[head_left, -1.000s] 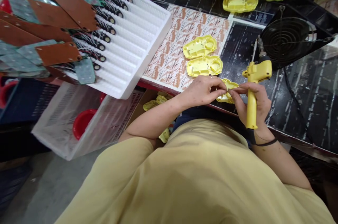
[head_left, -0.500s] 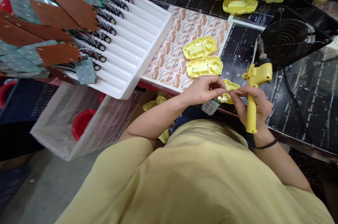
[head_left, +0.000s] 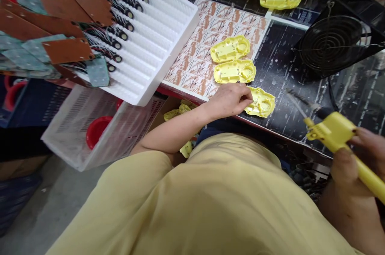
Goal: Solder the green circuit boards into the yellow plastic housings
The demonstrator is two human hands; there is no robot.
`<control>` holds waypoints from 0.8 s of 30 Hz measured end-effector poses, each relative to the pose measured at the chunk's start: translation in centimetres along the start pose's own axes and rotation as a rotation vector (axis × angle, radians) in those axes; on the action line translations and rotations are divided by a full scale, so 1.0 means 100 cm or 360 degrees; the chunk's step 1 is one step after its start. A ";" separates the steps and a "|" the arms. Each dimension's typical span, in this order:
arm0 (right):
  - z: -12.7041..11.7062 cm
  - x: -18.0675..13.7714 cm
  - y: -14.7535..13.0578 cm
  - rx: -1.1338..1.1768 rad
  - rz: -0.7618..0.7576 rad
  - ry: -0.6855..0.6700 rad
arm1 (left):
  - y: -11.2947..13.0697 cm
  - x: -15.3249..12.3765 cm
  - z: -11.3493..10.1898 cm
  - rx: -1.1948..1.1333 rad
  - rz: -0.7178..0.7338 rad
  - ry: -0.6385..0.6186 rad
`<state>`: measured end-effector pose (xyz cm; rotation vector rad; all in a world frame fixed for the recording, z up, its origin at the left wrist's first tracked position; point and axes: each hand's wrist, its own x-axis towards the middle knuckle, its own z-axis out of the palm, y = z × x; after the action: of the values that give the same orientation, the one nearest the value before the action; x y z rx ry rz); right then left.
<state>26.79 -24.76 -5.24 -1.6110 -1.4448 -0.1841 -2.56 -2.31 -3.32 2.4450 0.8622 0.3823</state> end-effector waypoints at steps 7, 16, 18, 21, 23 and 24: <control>0.024 0.005 -0.029 0.0309 -0.0517 -0.0339 | -0.003 0.000 0.001 0.0058 0.0044 -0.0022; 0.029 -0.004 -0.022 0.0284 -0.0373 -0.0644 | -0.001 0.001 -0.001 0.0049 0.0055 -0.0080; 0.026 -0.007 -0.017 0.0268 -0.0335 -0.0692 | -0.001 0.001 0.000 0.0061 0.0049 -0.0083; 0.024 -0.009 -0.013 0.0215 -0.0364 -0.0640 | -0.002 0.002 0.000 0.0063 0.0048 -0.0092; 0.024 -0.008 -0.014 0.0179 -0.0370 -0.0653 | -0.003 0.002 0.000 0.0055 0.0060 -0.0097; 0.024 -0.008 -0.015 0.0181 -0.0379 -0.0665 | -0.003 0.002 0.000 0.0053 0.0064 -0.0094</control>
<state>24.22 -23.79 -6.28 -1.4351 -1.9315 0.1059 -2.60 -2.00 -3.48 2.4945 0.8013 0.3106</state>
